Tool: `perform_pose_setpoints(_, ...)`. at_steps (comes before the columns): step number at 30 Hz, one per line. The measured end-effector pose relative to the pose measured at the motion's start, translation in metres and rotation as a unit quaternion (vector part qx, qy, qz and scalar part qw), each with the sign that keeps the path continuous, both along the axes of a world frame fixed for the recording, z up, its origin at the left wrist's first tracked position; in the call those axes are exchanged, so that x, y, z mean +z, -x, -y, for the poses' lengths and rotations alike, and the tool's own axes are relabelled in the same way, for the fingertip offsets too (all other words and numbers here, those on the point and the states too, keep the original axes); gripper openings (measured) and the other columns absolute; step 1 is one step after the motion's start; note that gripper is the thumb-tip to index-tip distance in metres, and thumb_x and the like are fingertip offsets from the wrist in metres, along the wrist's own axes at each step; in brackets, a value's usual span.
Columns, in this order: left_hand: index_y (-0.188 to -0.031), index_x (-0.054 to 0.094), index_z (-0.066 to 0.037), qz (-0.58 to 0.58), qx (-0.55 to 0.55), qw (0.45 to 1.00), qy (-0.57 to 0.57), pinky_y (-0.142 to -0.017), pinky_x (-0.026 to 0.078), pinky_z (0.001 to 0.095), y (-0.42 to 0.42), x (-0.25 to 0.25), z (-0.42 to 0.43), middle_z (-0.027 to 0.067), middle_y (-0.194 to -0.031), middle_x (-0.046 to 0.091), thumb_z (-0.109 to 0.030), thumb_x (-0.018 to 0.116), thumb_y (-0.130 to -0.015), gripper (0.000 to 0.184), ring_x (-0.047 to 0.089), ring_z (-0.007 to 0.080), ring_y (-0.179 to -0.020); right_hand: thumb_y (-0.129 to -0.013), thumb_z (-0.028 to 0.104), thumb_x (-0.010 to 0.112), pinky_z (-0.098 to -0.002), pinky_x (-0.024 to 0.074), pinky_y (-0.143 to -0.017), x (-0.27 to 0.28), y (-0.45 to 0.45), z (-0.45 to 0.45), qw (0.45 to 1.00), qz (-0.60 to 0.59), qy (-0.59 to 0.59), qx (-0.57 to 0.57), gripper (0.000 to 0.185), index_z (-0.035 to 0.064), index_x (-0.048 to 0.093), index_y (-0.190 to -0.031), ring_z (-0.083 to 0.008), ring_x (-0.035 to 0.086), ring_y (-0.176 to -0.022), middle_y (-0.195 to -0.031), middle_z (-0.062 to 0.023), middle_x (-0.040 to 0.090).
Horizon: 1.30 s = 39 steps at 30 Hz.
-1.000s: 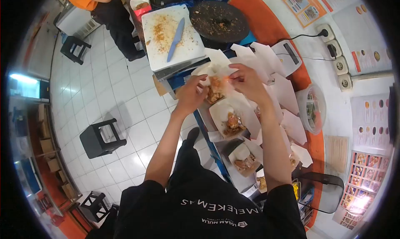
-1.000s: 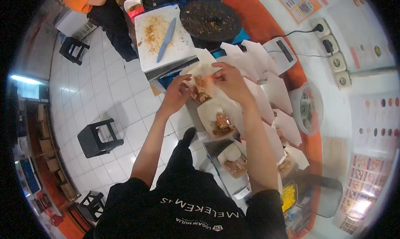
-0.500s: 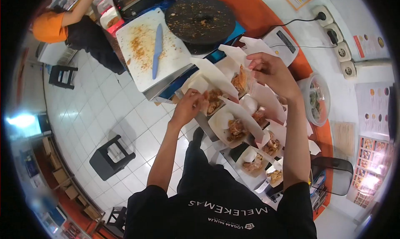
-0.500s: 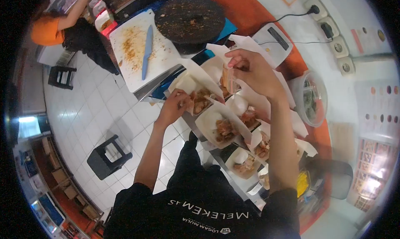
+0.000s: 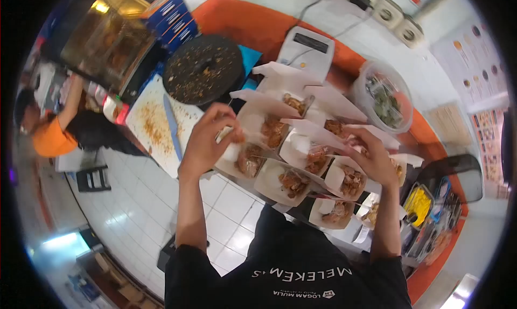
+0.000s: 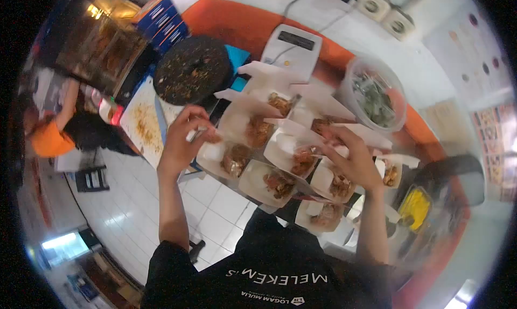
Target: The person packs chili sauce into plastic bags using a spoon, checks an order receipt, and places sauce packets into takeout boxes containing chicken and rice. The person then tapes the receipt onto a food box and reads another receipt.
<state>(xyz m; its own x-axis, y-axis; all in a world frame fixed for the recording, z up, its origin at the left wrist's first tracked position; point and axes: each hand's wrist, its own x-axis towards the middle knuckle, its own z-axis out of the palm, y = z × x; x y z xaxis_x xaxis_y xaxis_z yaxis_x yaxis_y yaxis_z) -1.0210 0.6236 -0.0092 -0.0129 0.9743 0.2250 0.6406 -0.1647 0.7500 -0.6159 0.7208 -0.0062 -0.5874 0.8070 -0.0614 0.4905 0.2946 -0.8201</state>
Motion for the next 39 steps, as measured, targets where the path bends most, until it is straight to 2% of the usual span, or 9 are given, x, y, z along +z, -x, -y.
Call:
perform_pose_setpoints(3, -0.101, 0.067, -0.002, -0.017, -0.101, 0.991, -0.089, -0.083, 0.053, 0.0368, -0.008, -0.012, -0.083, 0.0112, -0.114, 0.06, -0.003, 0.075, -0.09, 0.014, 0.064, 0.0303, -0.099, -0.096, 0.005, 0.073, -0.0343, 0.054, -0.096, -0.008, -0.091, 0.047, 0.992, 0.007, 0.037, -0.124, 0.04, 0.0038, 0.063, -0.135, -0.0182, 0.069, -0.106, -0.12, -0.0082, 0.069)
perform_pose_setpoints(7, -0.136, 0.064, -0.008, -0.159, -0.02, 0.981, -0.112, -0.083, 0.054, 0.0358, -0.047, -0.032, -0.144, 0.012, -0.124, 0.064, -0.005, 0.079, -0.09, 0.049, 0.064, 0.0241, -0.093, -0.097, 0.001, 0.071, -0.0317, 0.0539, -0.096, 0.007, -0.188, 0.131, 0.954, 0.016, 0.115, -0.276, 0.044, 0.0035, 0.06, -0.141, -0.015, 0.068, -0.106, -0.121, -0.0065, 0.069)
perform_pose_setpoints(10, -0.138, 0.063, -0.006, -0.085, -0.003, 0.994, -0.069, -0.086, 0.054, 0.0346, -0.076, -0.023, -0.126, 0.0095, -0.124, 0.065, -0.007, 0.079, -0.092, 0.049, 0.064, 0.0189, -0.098, -0.099, 0.004, 0.07, -0.0328, 0.054, -0.097, 0.005, -0.253, 0.209, 0.895, -0.09, 0.205, -0.385, 0.042, 0.0015, 0.06, -0.139, -0.0162, 0.068, -0.107, -0.123, -0.0077, 0.069)
perform_pose_setpoints(14, -0.129, 0.067, -0.004, -0.034, 0.032, 0.999, 0.018, -0.086, 0.051, 0.0288, -0.062, -0.042, -0.028, 0.0059, -0.108, 0.07, -0.006, 0.072, -0.099, 0.03, 0.062, 0.0123, -0.093, -0.103, 0.02, 0.068, -0.0362, 0.0573, -0.094, -0.045, -0.324, 0.327, 0.809, -0.117, 0.394, -0.421, 0.035, 0.0004, 0.062, -0.132, -0.0207, 0.07, -0.108, -0.122, -0.011, 0.071)
perform_pose_setpoints(16, -0.099, 0.059, -0.001, -0.041, 0.117, 0.992, 0.002, -0.075, 0.047, 0.0282, 0.007, -0.122, 0.051, -0.0002, -0.087, 0.057, -0.008, 0.066, -0.104, 0.011, 0.051, 0.0097, -0.08, -0.105, 0.031, 0.064, -0.0413, 0.0567, -0.098, -0.119, -0.343, 0.4, 0.728, -0.148, 0.497, -0.449, 0.043, 0.0014, 0.059, -0.137, -0.0243, 0.069, -0.113, -0.126, -0.013, 0.07)
perform_pose_setpoints(18, -0.084, 0.051, -0.007, 0.095, 0.286, 0.954, -0.006, -0.061, 0.037, 0.0328, -0.014, -0.22, 0.165, -0.0024, -0.076, 0.044, -0.032, 0.05, -0.113, 0.039, 0.044, 0.0133, -0.07, -0.107, 0.041, 0.06, -0.0465, 0.0528, -0.105, -0.202, -0.318, 0.477, 0.639, -0.205, 0.527, -0.522, 0.056, 0.0027, 0.053, -0.147, -0.0265, 0.065, -0.123, -0.135, -0.0145, 0.066)
perform_pose_setpoints(20, -0.097, 0.063, -0.005, 0.266, 0.229, 0.907, 0.234, -0.073, 0.046, 0.033, -0.088, -0.284, 0.289, 0.0025, -0.084, 0.057, -0.033, 0.049, -0.112, 0.035, 0.054, 0.0159, -0.08, -0.107, 0.046, 0.057, -0.048, 0.0511, -0.107, -0.261, -0.269, 0.545, 0.596, -0.205, 0.515, -0.581, 0.062, 0.0035, 0.05, -0.15, -0.0276, 0.063, -0.125, -0.138, -0.0155, 0.065)
perform_pose_setpoints(25, -0.1, 0.062, -0.004, 0.175, 0.13, 0.76, 0.612, -0.076, 0.046, 0.0332, -0.216, -0.317, 0.456, 0.0033, -0.088, 0.057, -0.033, 0.048, -0.112, 0.034, 0.055, 0.0164, -0.083, -0.107, 0.044, 0.057, -0.0471, 0.0513, -0.106, -0.241, -0.288, 0.607, 0.642, -0.077, 0.593, -0.48, 0.058, 0.0042, 0.051, -0.149, -0.0288, 0.064, -0.124, -0.136, -0.0152, 0.066)
perform_pose_setpoints(39, -0.109, 0.062, -0.003, 0.118, 0.144, 0.766, 0.616, -0.083, 0.047, 0.0338, -0.301, -0.288, 0.521, 0.0057, -0.098, 0.06, -0.032, 0.047, -0.112, 0.033, 0.056, 0.0178, -0.092, -0.107, 0.037, 0.055, -0.0449, 0.0519, -0.102, -0.227, -0.429, 0.573, 0.765, 0.016, 0.533, -0.362, 0.05, 0.0062, 0.055, -0.147, -0.0322, 0.066, -0.119, -0.132, -0.0143, 0.069)
